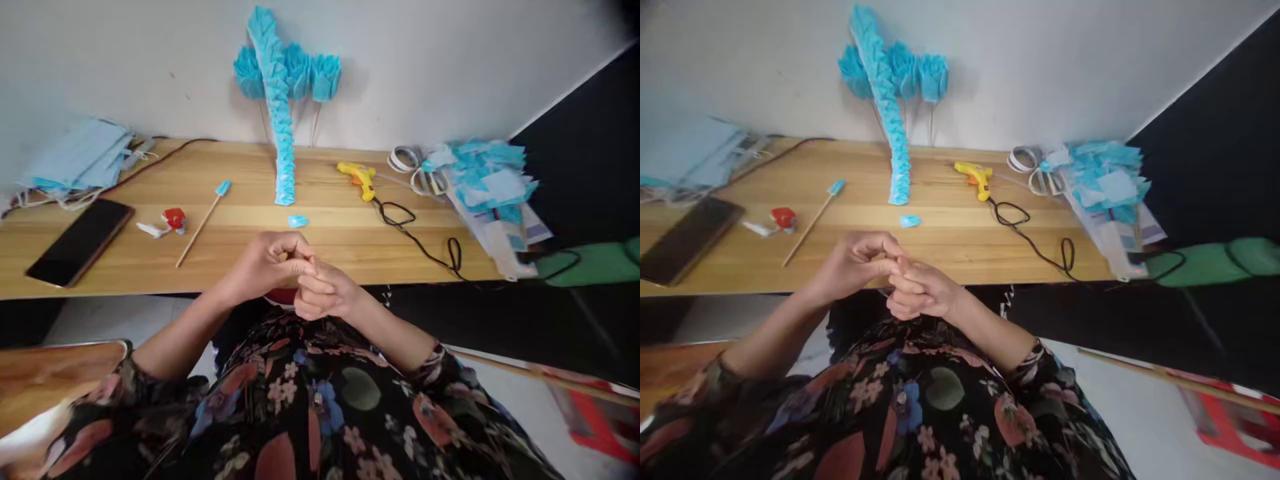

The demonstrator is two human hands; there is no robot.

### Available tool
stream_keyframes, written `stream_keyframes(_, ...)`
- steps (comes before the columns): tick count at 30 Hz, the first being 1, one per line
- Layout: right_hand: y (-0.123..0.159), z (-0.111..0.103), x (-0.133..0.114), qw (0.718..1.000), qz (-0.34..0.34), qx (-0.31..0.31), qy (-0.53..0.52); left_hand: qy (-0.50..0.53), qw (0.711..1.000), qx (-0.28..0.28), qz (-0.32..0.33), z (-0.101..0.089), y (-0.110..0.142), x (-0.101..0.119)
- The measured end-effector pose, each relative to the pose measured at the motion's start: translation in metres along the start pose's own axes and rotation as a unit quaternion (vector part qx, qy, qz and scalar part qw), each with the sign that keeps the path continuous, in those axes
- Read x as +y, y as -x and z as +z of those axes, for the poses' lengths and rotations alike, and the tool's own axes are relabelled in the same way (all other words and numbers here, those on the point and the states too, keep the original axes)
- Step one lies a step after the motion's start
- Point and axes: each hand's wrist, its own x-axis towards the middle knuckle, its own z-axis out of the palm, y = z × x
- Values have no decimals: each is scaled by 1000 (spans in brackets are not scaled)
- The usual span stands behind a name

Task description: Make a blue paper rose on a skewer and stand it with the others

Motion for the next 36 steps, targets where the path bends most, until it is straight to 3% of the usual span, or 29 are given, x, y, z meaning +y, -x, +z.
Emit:
stream_keyframes(5, -6, -2, 12, 999, -17, -25, -14, 75, 995, -46, -36, -4, 4, -4)
stream_keyframes(9, -7, -7, 16, 999, -2, 33, -6, 96, 995, -5, -38, -1, 9, -12)
stream_keyframes(13, -9, -10, 20, 999, -3, 49, 9, 9, 1000, 19, -22, 3, 15, -15)
stream_keyframes(16, -4, -2, 16, 986, -21, 133, 103, -87, 996, 33, 11, -1, 22, -13)
stream_keyframes(18, 7, 9, 5, 949, -17, 221, 224, -121, 989, 80, 13, -11, 32, -12)
stream_keyframes(19, 15, 15, -4, 916, -8, 260, 305, -131, 984, 124, 1, -18, 38, -13)
stream_keyframes(21, 37, 27, -29, 806, 41, 327, 492, -157, 968, 192, -39, -33, 54, -17)
stream_keyframes(24, 76, 32, -74, 565, 13, 451, 691, -227, 956, 173, -70, -50, 77, -24)
stream_keyframes(26, 101, 21, -103, 399, -8, 498, 770, -303, 938, 158, -53, -55, 86, -29)
stream_keyframes(28, 117, 3, -128, 282, 6, 527, 802, -373, 916, 144, -22, -55, 85, -34)
stream_keyframes(29, 122, -8, -138, 249, 14, 532, 809, -402, 906, 131, -10, -55, 80, -36)
stream_keyframes(32, 119, -40, -162, 208, 66, 525, 823, -493, 867, 66, -20, -55, 53, -44)
stream_keyframes(36, 95, -70, -180, 148, 154, 534, 818, -597, 793, -10, -119, -60, 13, -55)
